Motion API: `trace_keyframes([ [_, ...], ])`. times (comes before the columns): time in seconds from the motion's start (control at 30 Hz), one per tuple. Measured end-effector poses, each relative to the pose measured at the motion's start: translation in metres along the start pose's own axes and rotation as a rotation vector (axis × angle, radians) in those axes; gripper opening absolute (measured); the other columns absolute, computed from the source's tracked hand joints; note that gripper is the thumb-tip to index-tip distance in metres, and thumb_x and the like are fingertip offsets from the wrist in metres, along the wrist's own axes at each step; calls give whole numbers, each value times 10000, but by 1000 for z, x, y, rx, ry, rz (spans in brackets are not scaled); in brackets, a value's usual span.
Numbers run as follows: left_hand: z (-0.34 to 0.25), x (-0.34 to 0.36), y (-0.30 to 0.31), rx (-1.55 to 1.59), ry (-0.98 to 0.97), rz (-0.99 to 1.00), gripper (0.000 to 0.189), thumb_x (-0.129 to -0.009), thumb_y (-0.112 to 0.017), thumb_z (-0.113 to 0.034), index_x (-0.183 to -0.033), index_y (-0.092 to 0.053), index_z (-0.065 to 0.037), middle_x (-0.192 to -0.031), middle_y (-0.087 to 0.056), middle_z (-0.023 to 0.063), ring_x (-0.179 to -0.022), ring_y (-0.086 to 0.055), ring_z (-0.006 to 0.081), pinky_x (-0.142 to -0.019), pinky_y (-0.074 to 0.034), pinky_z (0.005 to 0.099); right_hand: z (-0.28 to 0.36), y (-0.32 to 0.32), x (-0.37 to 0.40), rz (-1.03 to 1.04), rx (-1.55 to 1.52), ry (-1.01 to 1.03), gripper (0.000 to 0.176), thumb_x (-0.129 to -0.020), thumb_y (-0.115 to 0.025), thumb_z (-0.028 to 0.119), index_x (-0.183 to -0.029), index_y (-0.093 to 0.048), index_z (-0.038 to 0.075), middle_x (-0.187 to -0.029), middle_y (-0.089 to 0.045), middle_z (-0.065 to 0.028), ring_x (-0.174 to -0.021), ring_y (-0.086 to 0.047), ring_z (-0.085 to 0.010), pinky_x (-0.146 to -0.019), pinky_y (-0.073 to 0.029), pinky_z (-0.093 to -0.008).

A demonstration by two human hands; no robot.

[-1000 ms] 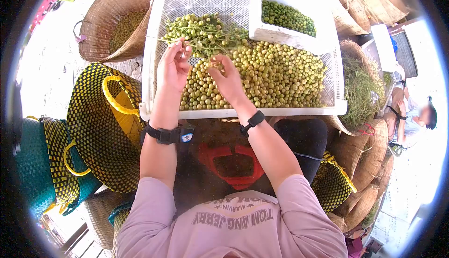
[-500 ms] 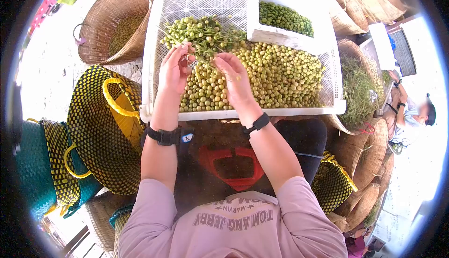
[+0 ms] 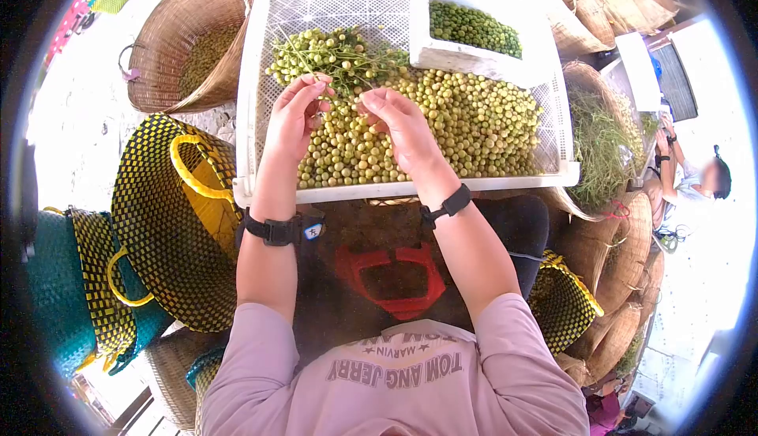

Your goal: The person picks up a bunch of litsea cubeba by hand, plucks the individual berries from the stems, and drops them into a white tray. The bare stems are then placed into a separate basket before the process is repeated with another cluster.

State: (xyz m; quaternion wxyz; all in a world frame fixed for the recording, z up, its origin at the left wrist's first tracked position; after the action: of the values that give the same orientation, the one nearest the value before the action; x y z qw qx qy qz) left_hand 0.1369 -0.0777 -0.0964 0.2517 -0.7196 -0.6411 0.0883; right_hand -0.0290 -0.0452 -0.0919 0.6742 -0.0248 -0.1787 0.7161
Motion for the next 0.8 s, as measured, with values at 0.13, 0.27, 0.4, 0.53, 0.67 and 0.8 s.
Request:
trace_keyframes([
  [0.13,3,0,0,5,-40,-26,75,-890,-606,-160,-953,-636,-130,-845,-648,-30,-679,-588,29,-469,-324,145,-11,6,7,-81,-61,30,207,-929,-582,324,-957,-637,127,-905,-628,35,-817,-541,-60,-707,-387,-224],
  [0.27,-1,-4,9,1,-96,-105,84,-896,-598,-162,-958,-637,-119,-852,-652,-32,-667,-581,26,-469,-323,141,-13,19,17,-105,-169,50,214,-957,-526,305,-987,-625,117,-919,-618,24,-804,-541,-62,-683,-391,-214],
  [0.4,-10,0,15,25,-144,-181,65,-898,-595,-163,-944,-634,-137,-862,-650,-39,-665,-570,24,-465,-315,142,-15,22,32,-39,-287,-55,229,-969,-491,283,-999,-607,88,-894,-593,6,-699,-494,-81,-604,-378,-227],
  [0.53,-9,1,17,25,-169,-192,49,-898,-594,-159,-934,-626,-148,-868,-651,-36,-677,-575,27,-467,-313,145,-23,16,43,48,-212,-139,241,-958,-527,310,-954,-598,80,-794,-555,19,-604,-428,-51,-505,-322,-204],
  [0.67,-13,8,22,27,-151,-258,48,-898,-598,-154,-928,-631,-140,-871,-655,-26,-675,-583,37,-462,-316,143,-14,11,50,38,-130,-76,232,-946,-566,302,-903,-592,76,-749,-542,33,-563,-392,-20,-476,-291,-173],
  [0.8,-55,37,47,25,-287,-357,177,-886,-614,-156,-1047,-637,-88,-878,-655,2,-687,-555,40,-483,-332,146,20,19,50,117,-145,-126,214,-964,-526,245,-904,-610,57,-751,-555,30,-567,-412,-13,-484,-343,-167],
])
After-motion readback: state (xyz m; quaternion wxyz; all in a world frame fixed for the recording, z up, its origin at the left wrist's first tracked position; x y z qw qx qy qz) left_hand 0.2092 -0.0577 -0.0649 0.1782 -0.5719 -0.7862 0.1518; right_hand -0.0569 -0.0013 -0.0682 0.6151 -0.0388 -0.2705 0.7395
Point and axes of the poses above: each hand's wrist, its own x-axis away from the middle knuckle, its own y-axis out of the back of the hand, z = x × y, the point moved 6 cm from there along -x, towards the middle knuckle
